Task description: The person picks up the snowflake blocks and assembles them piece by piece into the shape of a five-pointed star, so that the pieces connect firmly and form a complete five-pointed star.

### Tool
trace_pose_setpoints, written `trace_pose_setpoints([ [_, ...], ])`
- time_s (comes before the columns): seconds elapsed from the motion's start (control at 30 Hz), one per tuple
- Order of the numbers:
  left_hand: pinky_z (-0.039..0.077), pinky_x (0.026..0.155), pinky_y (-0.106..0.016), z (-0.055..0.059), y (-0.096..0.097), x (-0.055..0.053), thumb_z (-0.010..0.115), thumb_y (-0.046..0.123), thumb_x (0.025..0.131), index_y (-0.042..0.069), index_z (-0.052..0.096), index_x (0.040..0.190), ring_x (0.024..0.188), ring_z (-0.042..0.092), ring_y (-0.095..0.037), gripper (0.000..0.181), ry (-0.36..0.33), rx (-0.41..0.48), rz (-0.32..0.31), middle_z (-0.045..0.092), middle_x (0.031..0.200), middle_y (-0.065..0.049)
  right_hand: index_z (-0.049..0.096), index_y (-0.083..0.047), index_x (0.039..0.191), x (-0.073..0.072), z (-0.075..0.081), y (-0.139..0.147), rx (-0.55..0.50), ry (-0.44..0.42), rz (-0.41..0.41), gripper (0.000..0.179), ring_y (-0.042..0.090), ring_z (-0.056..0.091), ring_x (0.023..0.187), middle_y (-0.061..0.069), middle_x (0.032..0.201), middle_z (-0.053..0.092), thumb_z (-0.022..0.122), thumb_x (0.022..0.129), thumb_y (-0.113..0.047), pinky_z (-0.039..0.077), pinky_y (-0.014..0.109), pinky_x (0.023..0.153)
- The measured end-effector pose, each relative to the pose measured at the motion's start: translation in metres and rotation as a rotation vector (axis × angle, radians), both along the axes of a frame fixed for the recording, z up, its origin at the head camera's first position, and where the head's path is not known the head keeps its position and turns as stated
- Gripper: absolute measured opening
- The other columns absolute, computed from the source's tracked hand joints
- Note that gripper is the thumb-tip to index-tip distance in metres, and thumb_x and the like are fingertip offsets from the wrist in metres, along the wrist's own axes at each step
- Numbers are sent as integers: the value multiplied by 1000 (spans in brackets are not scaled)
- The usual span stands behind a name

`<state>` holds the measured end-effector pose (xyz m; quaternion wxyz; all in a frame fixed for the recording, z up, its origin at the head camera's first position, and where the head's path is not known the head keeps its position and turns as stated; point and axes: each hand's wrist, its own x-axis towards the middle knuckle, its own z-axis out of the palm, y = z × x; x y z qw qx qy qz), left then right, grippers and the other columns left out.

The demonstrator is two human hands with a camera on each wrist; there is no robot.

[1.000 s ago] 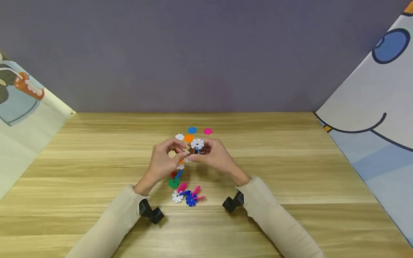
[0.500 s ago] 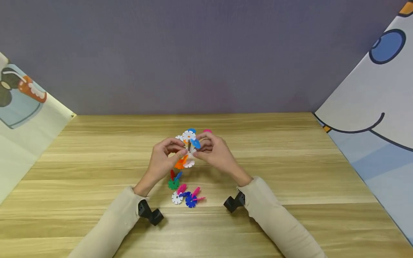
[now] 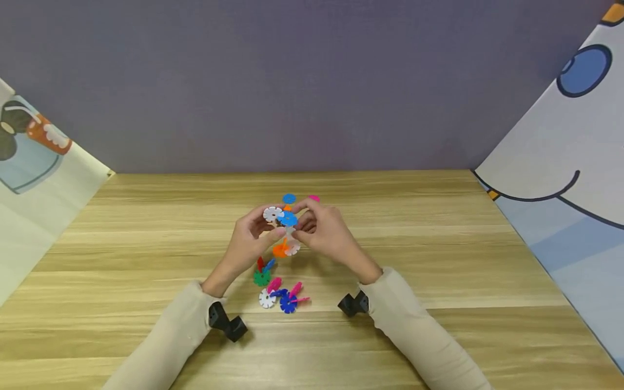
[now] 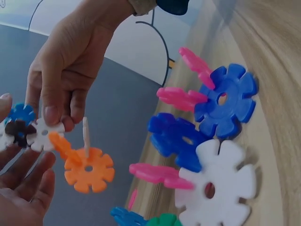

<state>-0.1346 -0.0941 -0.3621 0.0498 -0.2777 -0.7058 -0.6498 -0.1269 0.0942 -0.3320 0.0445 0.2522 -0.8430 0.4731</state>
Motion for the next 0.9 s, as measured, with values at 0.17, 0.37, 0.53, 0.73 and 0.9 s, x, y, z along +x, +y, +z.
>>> trace_pose_setpoints([
  [0.17,50,75,-19,1,0,1,63,60,78,-5,60,119,80,56,-6,77,-19,-13,28,64,99,-23,56,2,107,2,0,-5,11,2,13,35,22,69,72,15,81,69,72,77,8,58,25,67],
  [0.37,50,75,-21,4,-4,0,69,23,88,-5,63,114,78,57,-6,39,-29,-31,80,66,99,-22,54,3,109,-1,0,-5,10,-5,19,36,23,68,75,16,84,69,71,77,8,58,25,70],
  [0.53,50,75,-20,6,-8,-3,68,2,86,-8,64,112,77,57,-5,28,-38,-36,121,67,102,-23,55,5,107,-5,1,1,22,-6,7,34,25,68,79,16,87,68,70,78,10,57,26,72],
  [0.73,50,74,-19,9,-13,-4,69,12,86,-10,62,114,77,57,-5,36,-54,-27,133,67,103,-25,58,5,98,-6,-1,5,80,-10,1,25,22,65,77,15,86,67,71,77,8,56,25,68],
  [0.9,50,73,-19,9,-17,-7,67,42,79,-9,63,114,76,57,-5,61,-33,12,128,65,103,-27,58,4,97,-11,-7,9,133,-41,-18,22,21,64,78,15,87,66,71,78,7,56,26,69],
])
